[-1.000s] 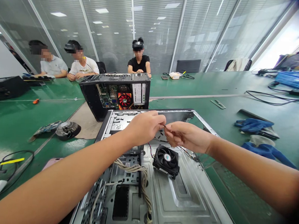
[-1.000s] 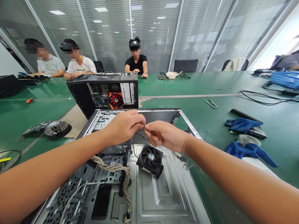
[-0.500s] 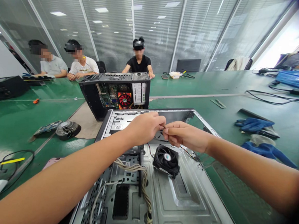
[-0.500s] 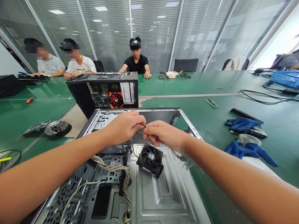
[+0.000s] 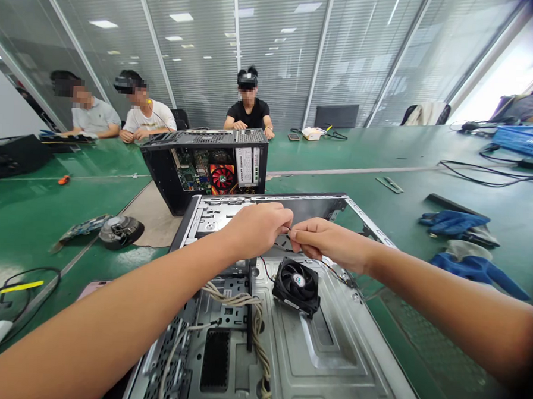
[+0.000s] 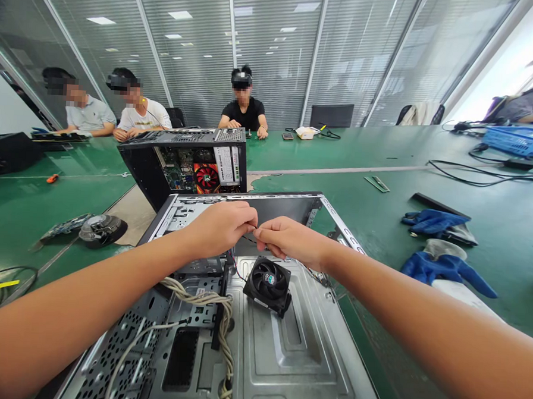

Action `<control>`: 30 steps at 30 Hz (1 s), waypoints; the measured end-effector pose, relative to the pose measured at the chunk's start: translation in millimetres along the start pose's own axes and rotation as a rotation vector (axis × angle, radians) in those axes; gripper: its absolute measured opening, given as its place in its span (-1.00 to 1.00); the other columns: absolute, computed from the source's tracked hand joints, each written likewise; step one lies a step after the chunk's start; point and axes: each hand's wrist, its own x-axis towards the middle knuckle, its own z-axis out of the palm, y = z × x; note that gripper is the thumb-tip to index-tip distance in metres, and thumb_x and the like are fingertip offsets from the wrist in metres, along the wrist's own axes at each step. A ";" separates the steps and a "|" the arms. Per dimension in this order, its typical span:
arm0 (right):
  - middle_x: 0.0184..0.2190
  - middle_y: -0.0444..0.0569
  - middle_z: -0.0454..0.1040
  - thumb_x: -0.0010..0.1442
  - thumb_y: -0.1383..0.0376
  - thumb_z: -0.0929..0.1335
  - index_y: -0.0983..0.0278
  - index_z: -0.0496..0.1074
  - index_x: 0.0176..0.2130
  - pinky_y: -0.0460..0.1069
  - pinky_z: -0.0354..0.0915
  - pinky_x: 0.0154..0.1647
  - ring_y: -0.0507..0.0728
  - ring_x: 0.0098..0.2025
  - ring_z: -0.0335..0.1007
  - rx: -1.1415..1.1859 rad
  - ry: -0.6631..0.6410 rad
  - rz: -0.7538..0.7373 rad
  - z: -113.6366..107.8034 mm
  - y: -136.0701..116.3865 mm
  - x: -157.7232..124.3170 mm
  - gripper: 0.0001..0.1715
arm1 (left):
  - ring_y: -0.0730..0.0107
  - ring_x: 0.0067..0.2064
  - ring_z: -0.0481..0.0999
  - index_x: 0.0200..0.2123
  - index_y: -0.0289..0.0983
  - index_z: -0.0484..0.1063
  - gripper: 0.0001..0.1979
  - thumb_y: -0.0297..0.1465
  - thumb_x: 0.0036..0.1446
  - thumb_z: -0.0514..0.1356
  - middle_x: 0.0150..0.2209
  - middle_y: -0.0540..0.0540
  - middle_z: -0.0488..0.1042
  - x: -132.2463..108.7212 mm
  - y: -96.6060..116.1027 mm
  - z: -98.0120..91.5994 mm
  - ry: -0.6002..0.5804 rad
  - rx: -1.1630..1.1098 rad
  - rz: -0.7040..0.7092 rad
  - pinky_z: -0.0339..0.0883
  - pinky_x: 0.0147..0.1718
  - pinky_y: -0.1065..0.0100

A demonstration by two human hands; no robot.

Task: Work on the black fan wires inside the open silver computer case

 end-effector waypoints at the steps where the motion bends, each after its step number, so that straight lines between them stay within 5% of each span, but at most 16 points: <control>1: -0.75 -0.25 0.13 0.18 0.15 0.30 0.27 0.37 -0.50 -0.05 -0.05 -0.54 -0.02 -0.63 -0.01 -0.039 0.004 0.004 0.3 -1.0 -0.3 -0.69 | 0.37 -0.32 0.38 -0.34 -0.26 0.42 -0.83 -0.46 0.22 0.03 -0.32 -0.06 0.45 -0.1 0.3 -0.1 -0.009 0.003 -0.003 0.19 -0.36 0.35; 9: -0.71 -0.25 0.04 0.18 0.15 0.27 0.28 0.39 -0.49 -0.05 -0.11 -0.56 -0.03 -0.64 -0.08 -0.377 0.066 -0.010 2.2 -7.0 -0.3 -0.68 | 0.36 -0.32 0.40 -0.36 -0.26 0.45 -0.84 -0.44 0.19 0.07 -0.34 -0.07 0.45 0.1 0.1 -0.7 -0.041 -0.034 -0.030 0.22 -0.34 0.33; 18: -0.67 -0.22 0.07 0.18 0.13 0.24 0.28 0.36 -0.49 -0.05 -0.09 -0.54 -0.01 -0.60 -0.04 -0.404 0.107 -0.028 1.1 -3.7 2.5 -0.66 | 0.42 -0.37 0.37 -0.37 -0.27 0.41 -0.98 -0.46 0.10 0.17 -0.39 -0.03 0.45 0.7 -4.0 2.5 0.033 -0.117 -0.033 0.20 -0.36 0.37; 30: -0.66 -0.22 0.08 0.20 0.13 0.22 0.27 0.34 -0.48 -0.04 -0.06 -0.53 0.00 -0.58 -0.03 -0.438 0.123 -0.018 1.8 -3.9 4.2 -0.66 | 0.39 -0.35 0.37 -0.38 -0.27 0.43 -0.91 -0.42 0.16 0.14 -0.38 -0.05 0.45 2.1 -0.9 1.5 0.016 -0.063 -0.092 0.20 -0.33 0.33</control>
